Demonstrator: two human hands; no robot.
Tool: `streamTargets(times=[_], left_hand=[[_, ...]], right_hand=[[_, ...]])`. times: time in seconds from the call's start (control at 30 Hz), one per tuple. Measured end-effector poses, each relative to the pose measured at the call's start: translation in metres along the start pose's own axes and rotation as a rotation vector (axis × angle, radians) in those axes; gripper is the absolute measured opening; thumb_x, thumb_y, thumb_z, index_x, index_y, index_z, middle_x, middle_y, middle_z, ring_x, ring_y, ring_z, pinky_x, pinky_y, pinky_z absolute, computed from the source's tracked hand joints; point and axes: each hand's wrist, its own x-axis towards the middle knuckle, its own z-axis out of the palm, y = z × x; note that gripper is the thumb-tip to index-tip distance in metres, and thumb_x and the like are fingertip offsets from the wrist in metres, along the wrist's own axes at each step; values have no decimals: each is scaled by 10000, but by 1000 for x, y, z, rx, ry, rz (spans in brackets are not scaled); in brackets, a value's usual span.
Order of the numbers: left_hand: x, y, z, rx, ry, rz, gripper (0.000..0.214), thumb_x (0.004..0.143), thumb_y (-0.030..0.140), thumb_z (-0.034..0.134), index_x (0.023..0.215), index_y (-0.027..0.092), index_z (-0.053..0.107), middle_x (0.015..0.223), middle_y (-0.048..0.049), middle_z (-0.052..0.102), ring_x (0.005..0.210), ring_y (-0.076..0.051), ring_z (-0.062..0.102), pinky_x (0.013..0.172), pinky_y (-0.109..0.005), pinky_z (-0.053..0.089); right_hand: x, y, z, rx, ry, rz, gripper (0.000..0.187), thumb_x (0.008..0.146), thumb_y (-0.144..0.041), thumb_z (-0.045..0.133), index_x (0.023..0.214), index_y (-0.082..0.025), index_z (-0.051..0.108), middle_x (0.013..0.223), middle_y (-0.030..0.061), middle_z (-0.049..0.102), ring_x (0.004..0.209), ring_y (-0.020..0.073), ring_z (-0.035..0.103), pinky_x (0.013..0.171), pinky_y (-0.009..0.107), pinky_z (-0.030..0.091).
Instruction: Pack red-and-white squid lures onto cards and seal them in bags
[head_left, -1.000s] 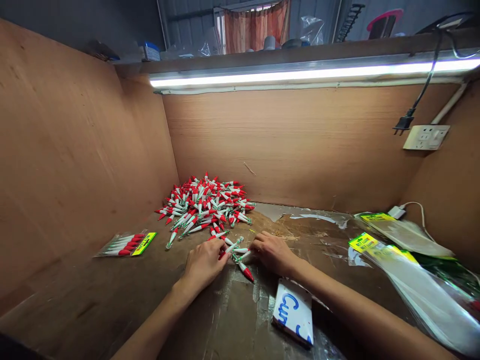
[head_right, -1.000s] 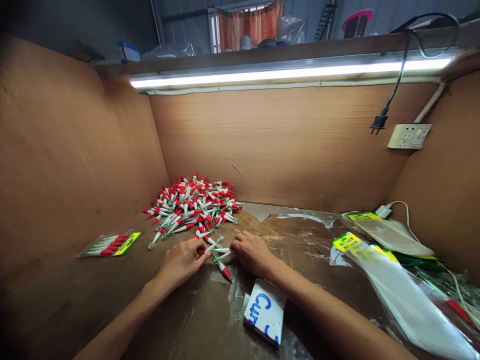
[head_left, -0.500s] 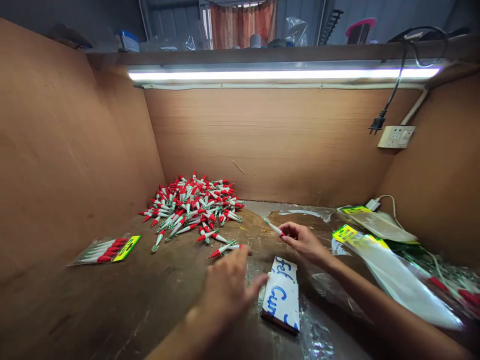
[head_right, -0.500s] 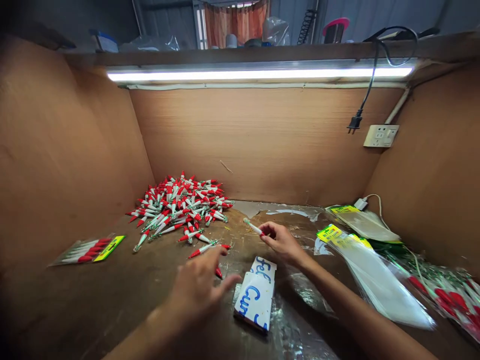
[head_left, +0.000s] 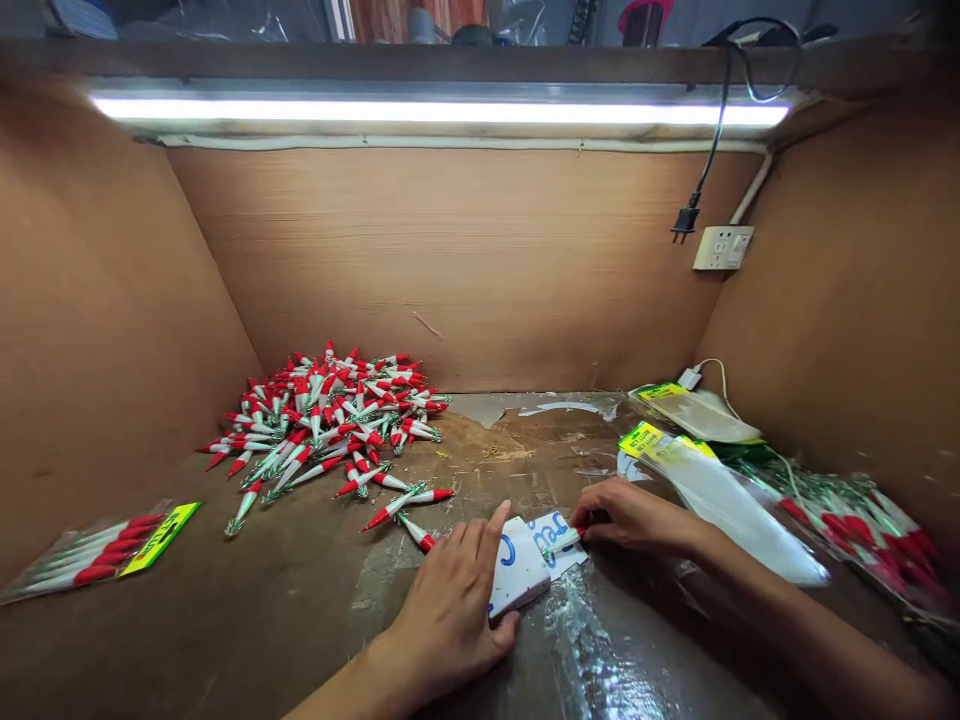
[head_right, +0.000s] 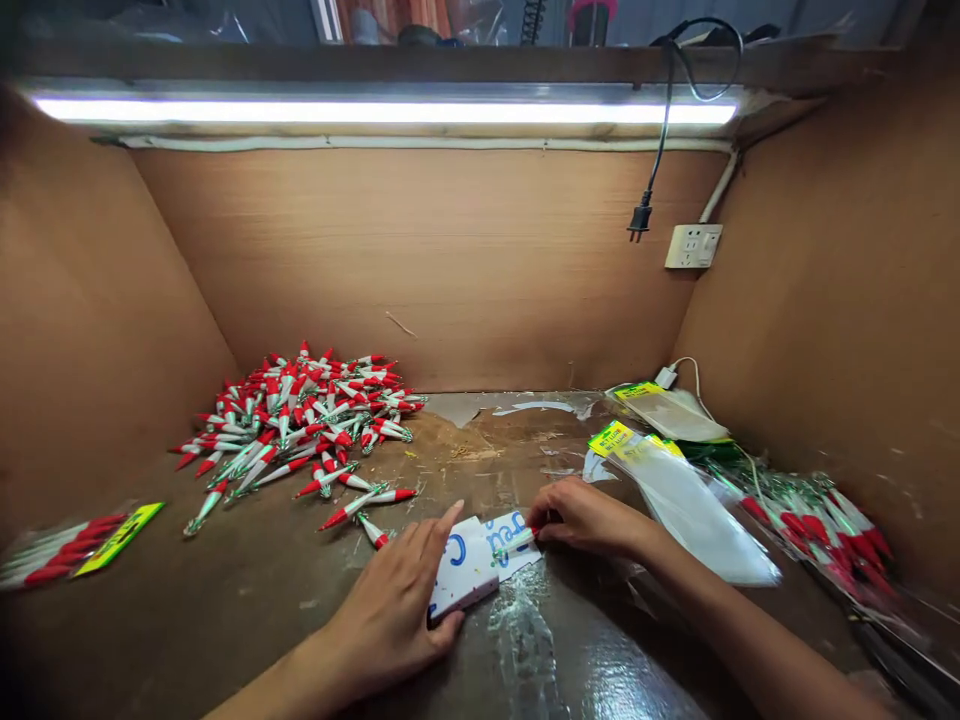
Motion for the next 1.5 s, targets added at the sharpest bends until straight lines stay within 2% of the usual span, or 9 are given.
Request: streamTargets(times=[0.43,0.63,0.87,1.0,1.13,1.23,1.3,1.37,1.5], left_hand=[[-2,-21,-11,-101,124,-9,937,720,245,676,1520,312,193,1299,-98,544,1162,-323,524,1003,-483,441],[0,-20,-17,-105,139,-14,898,723,241,672,1508,315,242,1303,-96,552,1148,-319,544,992,-472,453],[1,-16,-25,-140,178,41,891,726,227,666,1505,293,238,1331,-99,529,1176,-318,521,1008,-472,444],[0,-11,-28,-174,192,90,921,679,168,663,1492,289,247,1333,-89,520,1176,-307,506,1022,-464,431],[-2,-12,-31,-186,178,104,905,672,180,667,1479,271,268,1351,-90,502,1183,-305,485,1039,-465,408],[-4,-12,-33,-198,73,144,867,677,281,699,1455,271,318,1319,-97,522,1150,-318,501,981,-459,444],[-7,-9,-32,-191,-24,221,872,668,359,717,1447,278,333,1291,-96,540,1133,-323,517,949,-447,459],[-9,-6,-29,-184,-91,296,889,652,413,734,1441,297,340,1276,-84,554,1124,-321,535,941,-432,462],[-12,-4,-19,-176,-116,356,784,715,478,713,1403,303,382,1247,-76,593,1076,-305,579,925,-413,473]], right_hand=[[-2,-17,-9,27,83,-69,269,977,-306,500,1137,-274,714,977,47,718,896,200,626,817,310,463],[-3,-19,-11,76,159,36,256,938,-425,579,954,-249,764,852,26,725,734,164,633,656,256,448],[3,-44,15,-41,345,-104,227,936,-412,594,941,-247,751,832,45,704,776,182,616,695,287,438],[5,-67,30,-131,247,-234,222,977,-334,525,974,-282,741,868,58,710,824,211,599,729,326,437],[5,-69,2,-92,120,-242,242,980,-328,505,1042,-314,739,863,61,704,803,208,611,710,326,456],[30,-69,-29,-48,268,-139,255,961,-384,524,1042,-286,745,834,70,694,737,196,612,646,307,465],[64,-81,-35,-65,303,-150,246,937,-392,555,1034,-270,745,863,65,704,745,191,614,671,306,474],[106,-102,-21,-101,259,-261,217,915,-345,586,1053,-266,733,906,46,718,779,183,624,719,303,475],[186,-154,42,-471,93,-589,240,826,-301,692,1049,-215,715,956,52,709,896,205,605,747,282,458]])
